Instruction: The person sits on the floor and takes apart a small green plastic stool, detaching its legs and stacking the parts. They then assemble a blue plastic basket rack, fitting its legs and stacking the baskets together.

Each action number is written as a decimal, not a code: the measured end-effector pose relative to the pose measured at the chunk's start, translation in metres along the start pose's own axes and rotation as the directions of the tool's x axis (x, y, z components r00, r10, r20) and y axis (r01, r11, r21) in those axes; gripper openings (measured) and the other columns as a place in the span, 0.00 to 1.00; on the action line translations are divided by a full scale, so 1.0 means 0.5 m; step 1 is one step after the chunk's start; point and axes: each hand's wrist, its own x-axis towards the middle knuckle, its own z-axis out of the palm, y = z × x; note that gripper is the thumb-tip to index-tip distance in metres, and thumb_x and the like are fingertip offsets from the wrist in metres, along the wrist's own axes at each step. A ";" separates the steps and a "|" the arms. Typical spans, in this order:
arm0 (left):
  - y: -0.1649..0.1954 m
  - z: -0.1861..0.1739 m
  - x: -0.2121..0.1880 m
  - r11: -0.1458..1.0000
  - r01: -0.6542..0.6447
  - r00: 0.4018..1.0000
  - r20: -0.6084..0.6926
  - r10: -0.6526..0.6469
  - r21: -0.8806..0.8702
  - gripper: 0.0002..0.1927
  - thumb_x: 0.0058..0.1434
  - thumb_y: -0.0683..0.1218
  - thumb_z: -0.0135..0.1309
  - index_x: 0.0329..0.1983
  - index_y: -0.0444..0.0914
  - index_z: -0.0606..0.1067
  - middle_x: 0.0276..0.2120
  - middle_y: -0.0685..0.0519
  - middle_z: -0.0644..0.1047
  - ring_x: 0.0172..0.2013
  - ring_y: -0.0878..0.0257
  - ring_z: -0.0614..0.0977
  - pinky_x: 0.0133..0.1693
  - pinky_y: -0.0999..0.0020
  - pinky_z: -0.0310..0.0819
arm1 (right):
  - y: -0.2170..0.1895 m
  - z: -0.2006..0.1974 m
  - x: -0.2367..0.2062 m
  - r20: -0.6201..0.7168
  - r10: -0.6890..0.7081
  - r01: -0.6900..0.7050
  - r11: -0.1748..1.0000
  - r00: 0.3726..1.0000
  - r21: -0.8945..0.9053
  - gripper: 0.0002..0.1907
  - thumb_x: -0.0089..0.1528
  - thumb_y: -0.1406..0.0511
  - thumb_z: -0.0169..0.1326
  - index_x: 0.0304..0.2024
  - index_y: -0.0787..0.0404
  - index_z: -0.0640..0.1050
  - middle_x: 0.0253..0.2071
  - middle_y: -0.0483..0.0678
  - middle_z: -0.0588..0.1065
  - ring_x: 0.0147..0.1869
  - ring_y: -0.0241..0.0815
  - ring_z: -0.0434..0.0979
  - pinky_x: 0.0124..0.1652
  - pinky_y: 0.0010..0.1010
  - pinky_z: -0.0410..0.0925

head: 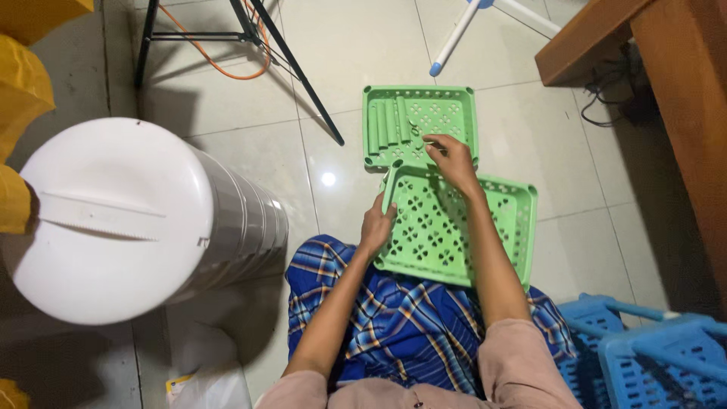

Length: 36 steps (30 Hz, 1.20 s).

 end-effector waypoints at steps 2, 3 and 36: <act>-0.002 0.031 -0.005 0.999 0.044 0.999 -0.003 -0.044 -0.020 0.24 0.67 0.51 0.48 0.65 0.43 0.69 0.37 0.36 0.83 0.38 0.42 0.85 0.45 0.52 0.76 | -0.008 -0.012 -0.062 -0.026 0.022 -0.021 1.000 0.999 0.016 0.14 0.66 0.65 0.57 0.54 0.59 0.81 0.50 0.48 0.81 0.48 0.39 0.81 0.48 0.30 0.72; -0.002 0.049 -0.005 1.000 -0.011 1.000 -0.020 0.011 -0.013 0.24 0.67 0.53 0.48 0.65 0.42 0.69 0.39 0.36 0.82 0.41 0.41 0.84 0.46 0.52 0.75 | -0.008 -0.018 -0.094 -0.042 0.024 -0.024 1.000 0.999 0.020 0.14 0.65 0.65 0.57 0.53 0.59 0.81 0.49 0.48 0.81 0.48 0.39 0.81 0.48 0.30 0.72; -0.004 0.129 -0.200 0.781 -0.173 0.856 0.300 0.421 -0.601 0.17 0.73 0.53 0.52 0.57 0.39 0.70 0.46 0.57 0.73 0.48 0.70 0.74 0.51 0.74 0.68 | -0.038 -0.019 -0.531 -0.271 -0.305 0.179 0.896 0.913 -0.407 0.09 0.66 0.66 0.59 0.47 0.61 0.81 0.45 0.50 0.79 0.51 0.51 0.77 0.50 0.41 0.64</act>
